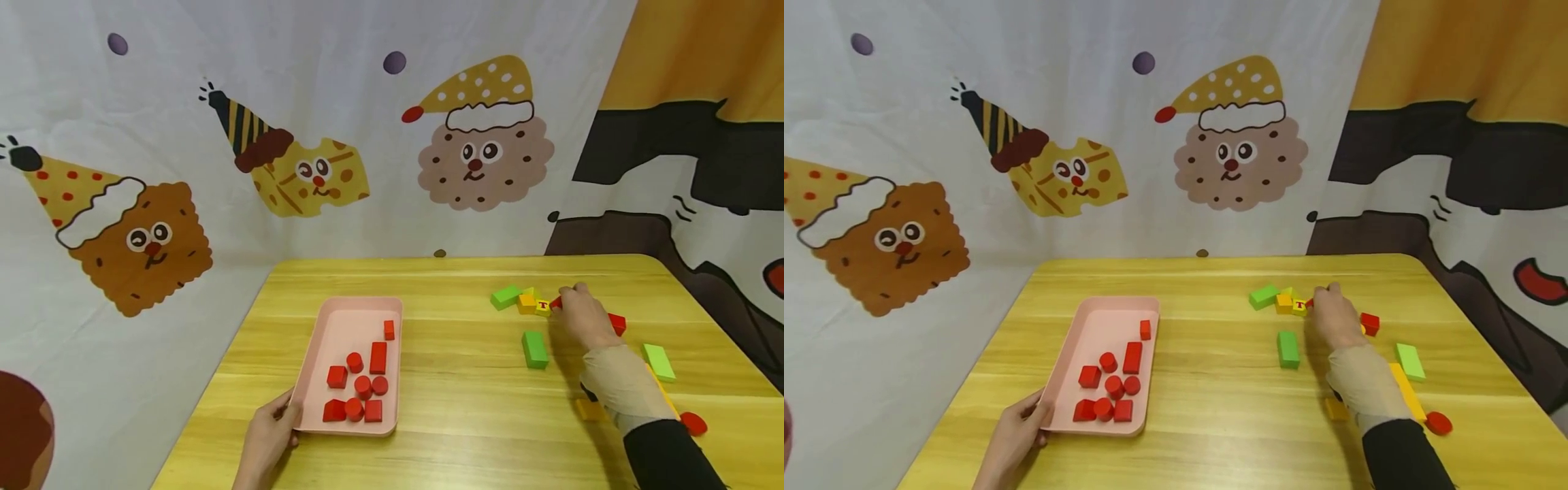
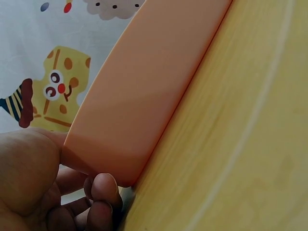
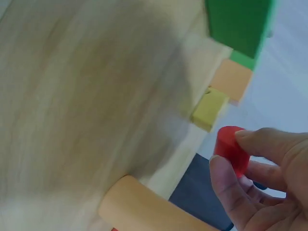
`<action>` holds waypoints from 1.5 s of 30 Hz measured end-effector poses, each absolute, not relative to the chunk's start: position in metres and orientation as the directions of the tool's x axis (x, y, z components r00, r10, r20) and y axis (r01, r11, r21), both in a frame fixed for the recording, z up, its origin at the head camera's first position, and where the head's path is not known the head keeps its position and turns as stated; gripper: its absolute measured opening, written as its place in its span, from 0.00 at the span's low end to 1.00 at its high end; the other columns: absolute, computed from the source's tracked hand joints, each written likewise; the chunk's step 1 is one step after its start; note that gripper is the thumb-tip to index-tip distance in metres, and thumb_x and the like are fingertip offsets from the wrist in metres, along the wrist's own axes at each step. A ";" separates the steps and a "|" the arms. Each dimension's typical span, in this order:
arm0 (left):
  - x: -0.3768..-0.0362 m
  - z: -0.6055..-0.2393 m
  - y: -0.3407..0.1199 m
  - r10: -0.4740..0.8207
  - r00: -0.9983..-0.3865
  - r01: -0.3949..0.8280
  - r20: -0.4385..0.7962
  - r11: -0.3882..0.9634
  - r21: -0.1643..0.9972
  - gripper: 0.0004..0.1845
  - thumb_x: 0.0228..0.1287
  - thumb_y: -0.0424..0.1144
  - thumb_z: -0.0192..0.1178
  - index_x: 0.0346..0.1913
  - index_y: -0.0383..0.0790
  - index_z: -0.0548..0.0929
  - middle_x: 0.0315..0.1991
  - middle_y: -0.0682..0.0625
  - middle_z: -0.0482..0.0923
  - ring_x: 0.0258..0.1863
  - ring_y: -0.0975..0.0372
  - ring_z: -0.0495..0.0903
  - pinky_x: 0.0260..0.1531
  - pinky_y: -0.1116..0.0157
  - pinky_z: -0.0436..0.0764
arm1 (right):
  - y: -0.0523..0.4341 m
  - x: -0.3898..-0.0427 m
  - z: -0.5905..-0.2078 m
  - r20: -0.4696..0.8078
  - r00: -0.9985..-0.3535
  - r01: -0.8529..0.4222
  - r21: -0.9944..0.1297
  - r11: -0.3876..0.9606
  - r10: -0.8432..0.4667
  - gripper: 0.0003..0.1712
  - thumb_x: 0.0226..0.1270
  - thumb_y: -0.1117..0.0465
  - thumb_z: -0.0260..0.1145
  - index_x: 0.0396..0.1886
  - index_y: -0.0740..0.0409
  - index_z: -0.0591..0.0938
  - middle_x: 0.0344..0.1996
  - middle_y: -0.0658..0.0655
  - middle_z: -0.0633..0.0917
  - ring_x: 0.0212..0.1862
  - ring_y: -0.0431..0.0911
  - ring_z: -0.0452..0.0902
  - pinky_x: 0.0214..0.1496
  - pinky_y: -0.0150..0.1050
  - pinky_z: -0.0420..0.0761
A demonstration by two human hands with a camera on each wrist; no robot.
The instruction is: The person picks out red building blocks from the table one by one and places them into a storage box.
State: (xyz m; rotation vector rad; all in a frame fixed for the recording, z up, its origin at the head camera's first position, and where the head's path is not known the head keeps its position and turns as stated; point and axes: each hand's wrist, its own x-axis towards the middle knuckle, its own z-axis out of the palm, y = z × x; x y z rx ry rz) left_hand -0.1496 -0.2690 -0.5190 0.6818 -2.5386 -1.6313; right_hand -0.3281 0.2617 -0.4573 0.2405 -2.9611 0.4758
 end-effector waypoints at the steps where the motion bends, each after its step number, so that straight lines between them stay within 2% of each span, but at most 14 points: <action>1: -0.149 -0.518 -0.269 -0.386 -0.903 -0.333 -0.190 0.348 0.876 0.23 0.71 0.41 0.55 0.65 0.34 0.74 0.35 0.44 0.78 0.18 0.59 0.74 0.16 0.65 0.78 | 0.260 -0.328 -0.455 0.161 -0.978 -0.176 -0.310 0.934 -0.131 0.17 0.64 0.69 0.64 0.47 0.80 0.76 0.41 0.75 0.69 0.33 0.63 0.74 0.37 0.58 0.77; 6: -0.150 -0.517 -0.270 -0.383 -0.906 -0.324 -0.181 0.351 0.879 0.23 0.71 0.41 0.55 0.64 0.33 0.75 0.32 0.45 0.77 0.18 0.59 0.73 0.16 0.65 0.78 | 0.257 -0.325 -0.446 0.193 -0.974 -0.180 -0.328 0.927 -0.120 0.22 0.65 0.67 0.65 0.52 0.80 0.74 0.44 0.75 0.69 0.37 0.64 0.74 0.42 0.60 0.77; 12: -0.150 -0.518 -0.270 -0.380 -0.910 -0.319 -0.168 0.380 0.868 0.23 0.71 0.41 0.55 0.64 0.33 0.75 0.29 0.46 0.76 0.17 0.59 0.74 0.15 0.65 0.77 | 0.255 -0.322 -0.445 0.212 -0.967 -0.209 -0.347 0.914 -0.141 0.23 0.64 0.67 0.64 0.54 0.80 0.73 0.45 0.76 0.69 0.36 0.62 0.73 0.40 0.58 0.78; 19: -0.149 -0.521 -0.270 -0.384 -0.907 -0.332 -0.175 0.392 0.858 0.23 0.70 0.38 0.54 0.64 0.33 0.75 0.28 0.46 0.75 0.16 0.59 0.74 0.15 0.65 0.76 | 0.248 -0.319 -0.453 0.257 -0.951 -0.265 -0.389 0.882 -0.173 0.23 0.62 0.67 0.66 0.53 0.78 0.74 0.43 0.72 0.72 0.37 0.58 0.73 0.38 0.53 0.79; 28: -0.148 -0.521 -0.271 -0.378 -0.911 -0.310 -0.164 0.366 0.877 0.23 0.70 0.38 0.54 0.64 0.32 0.74 0.29 0.46 0.76 0.16 0.59 0.73 0.14 0.65 0.76 | 0.229 -0.318 -0.456 0.247 -0.952 -0.273 -0.407 0.872 -0.183 0.24 0.62 0.67 0.66 0.55 0.76 0.72 0.45 0.72 0.72 0.40 0.59 0.74 0.42 0.54 0.79; 36: -0.148 -0.518 -0.270 -0.382 -0.909 -0.317 -0.167 0.374 0.872 0.23 0.71 0.41 0.55 0.64 0.32 0.75 0.29 0.46 0.76 0.17 0.59 0.74 0.15 0.65 0.76 | 0.219 -0.316 -0.461 0.278 -0.938 -0.310 -0.404 0.860 -0.207 0.23 0.63 0.65 0.67 0.53 0.74 0.72 0.41 0.67 0.75 0.37 0.55 0.73 0.37 0.49 0.77; 45: -0.148 -0.520 -0.270 -0.381 -0.908 -0.315 -0.171 0.357 0.879 0.23 0.70 0.38 0.55 0.65 0.32 0.74 0.33 0.45 0.76 0.17 0.59 0.74 0.15 0.65 0.77 | 0.199 -0.314 -0.467 0.362 -0.894 -0.393 -0.357 0.848 -0.262 0.21 0.62 0.65 0.68 0.52 0.69 0.75 0.40 0.66 0.75 0.34 0.52 0.75 0.32 0.46 0.79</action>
